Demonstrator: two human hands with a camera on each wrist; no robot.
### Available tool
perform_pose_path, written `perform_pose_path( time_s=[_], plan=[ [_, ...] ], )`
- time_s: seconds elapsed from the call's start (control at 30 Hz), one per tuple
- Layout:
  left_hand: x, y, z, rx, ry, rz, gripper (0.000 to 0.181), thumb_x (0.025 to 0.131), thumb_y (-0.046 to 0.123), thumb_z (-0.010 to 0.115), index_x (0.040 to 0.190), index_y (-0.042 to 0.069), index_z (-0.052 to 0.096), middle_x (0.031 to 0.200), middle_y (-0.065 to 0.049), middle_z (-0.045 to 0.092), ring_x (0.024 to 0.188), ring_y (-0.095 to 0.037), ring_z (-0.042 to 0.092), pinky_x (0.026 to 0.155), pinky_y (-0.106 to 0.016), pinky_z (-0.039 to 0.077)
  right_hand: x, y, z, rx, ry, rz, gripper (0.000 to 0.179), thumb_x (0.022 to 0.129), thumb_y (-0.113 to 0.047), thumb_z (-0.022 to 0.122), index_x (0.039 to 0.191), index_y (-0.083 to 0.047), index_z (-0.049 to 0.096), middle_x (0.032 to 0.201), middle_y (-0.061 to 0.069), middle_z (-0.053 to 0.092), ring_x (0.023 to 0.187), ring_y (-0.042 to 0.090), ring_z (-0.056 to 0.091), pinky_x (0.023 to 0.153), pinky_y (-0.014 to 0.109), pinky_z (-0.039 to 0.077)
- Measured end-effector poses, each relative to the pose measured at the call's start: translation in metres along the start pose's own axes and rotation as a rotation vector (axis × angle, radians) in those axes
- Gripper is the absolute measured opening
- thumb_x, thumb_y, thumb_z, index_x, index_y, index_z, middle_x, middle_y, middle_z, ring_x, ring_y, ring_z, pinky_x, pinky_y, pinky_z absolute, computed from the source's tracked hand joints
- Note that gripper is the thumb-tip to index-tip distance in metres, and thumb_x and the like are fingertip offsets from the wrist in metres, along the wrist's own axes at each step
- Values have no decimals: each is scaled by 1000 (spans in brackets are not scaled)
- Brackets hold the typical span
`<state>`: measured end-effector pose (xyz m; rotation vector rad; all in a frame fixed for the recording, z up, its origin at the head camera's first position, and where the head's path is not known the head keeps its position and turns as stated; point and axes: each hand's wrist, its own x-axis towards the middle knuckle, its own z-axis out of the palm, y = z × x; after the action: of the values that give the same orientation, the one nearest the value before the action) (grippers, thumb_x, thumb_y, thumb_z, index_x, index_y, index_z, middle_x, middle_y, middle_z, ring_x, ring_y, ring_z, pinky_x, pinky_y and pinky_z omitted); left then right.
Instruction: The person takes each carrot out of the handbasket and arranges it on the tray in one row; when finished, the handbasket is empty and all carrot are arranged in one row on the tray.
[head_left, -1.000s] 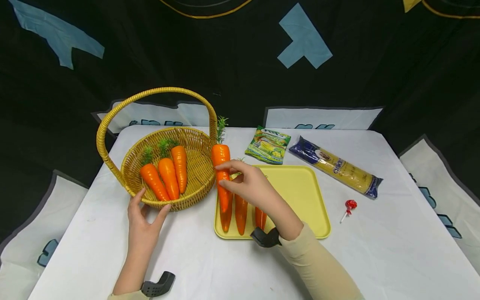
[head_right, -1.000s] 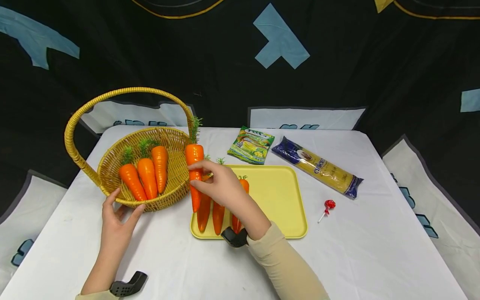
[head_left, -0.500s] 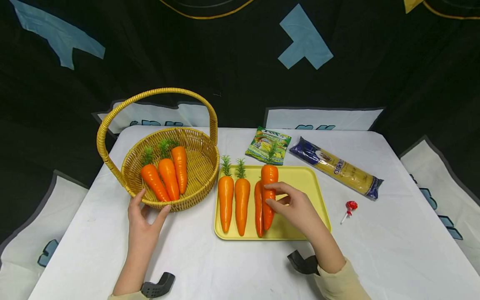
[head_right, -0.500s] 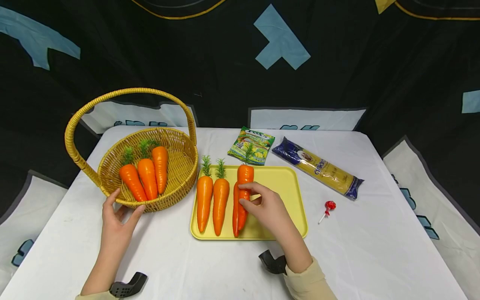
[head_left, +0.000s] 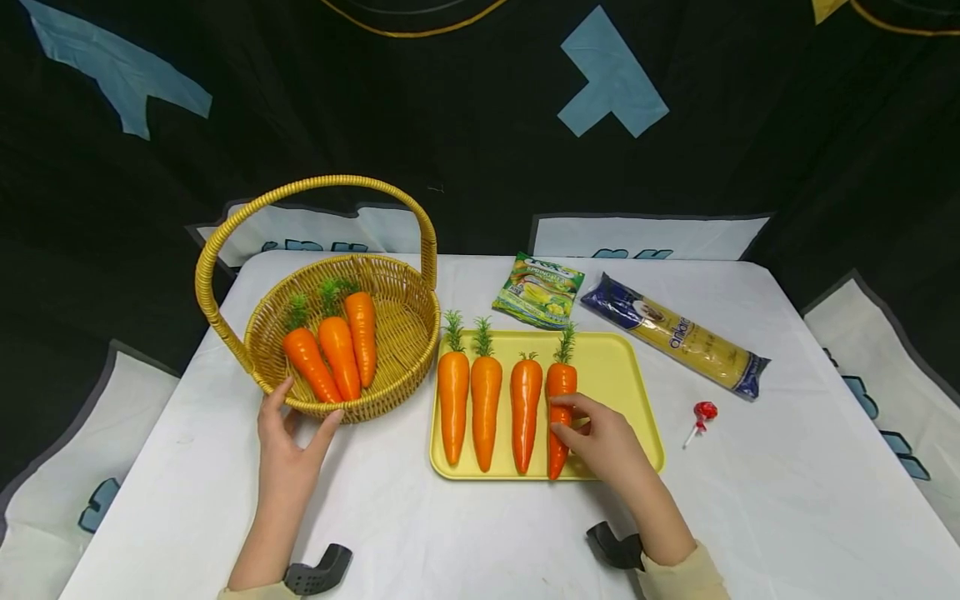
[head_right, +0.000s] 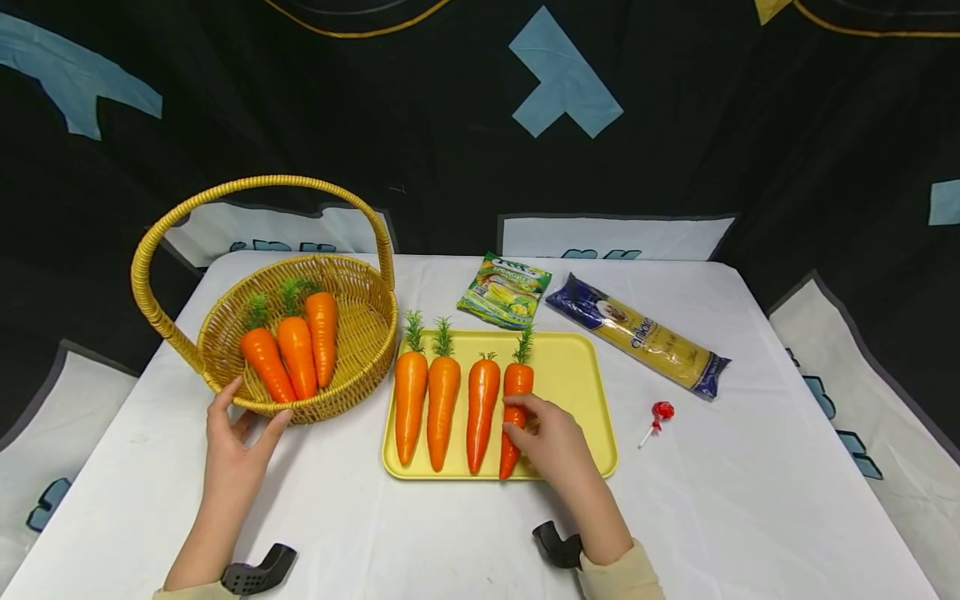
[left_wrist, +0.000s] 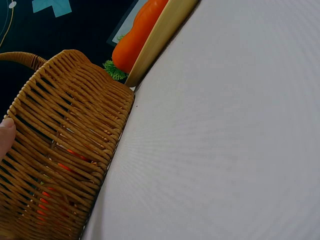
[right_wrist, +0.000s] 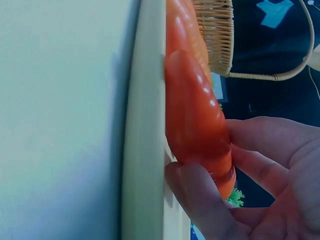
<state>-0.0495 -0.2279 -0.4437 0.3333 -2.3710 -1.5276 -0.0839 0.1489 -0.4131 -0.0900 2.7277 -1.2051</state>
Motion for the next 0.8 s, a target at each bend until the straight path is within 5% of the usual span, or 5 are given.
perform_pose_path(
  time_s=[0.8],
  plan=[
    [0, 3, 0, 14, -12, -33, 85, 88, 24, 72, 153, 20, 17, 156, -11, 9, 135, -45, 28, 109, -55, 27, 12, -17, 16, -147, -4, -67, 35, 86, -20, 74, 120, -17, 68, 88, 0, 61, 72, 15, 54, 62, 29, 47]
  ],
)
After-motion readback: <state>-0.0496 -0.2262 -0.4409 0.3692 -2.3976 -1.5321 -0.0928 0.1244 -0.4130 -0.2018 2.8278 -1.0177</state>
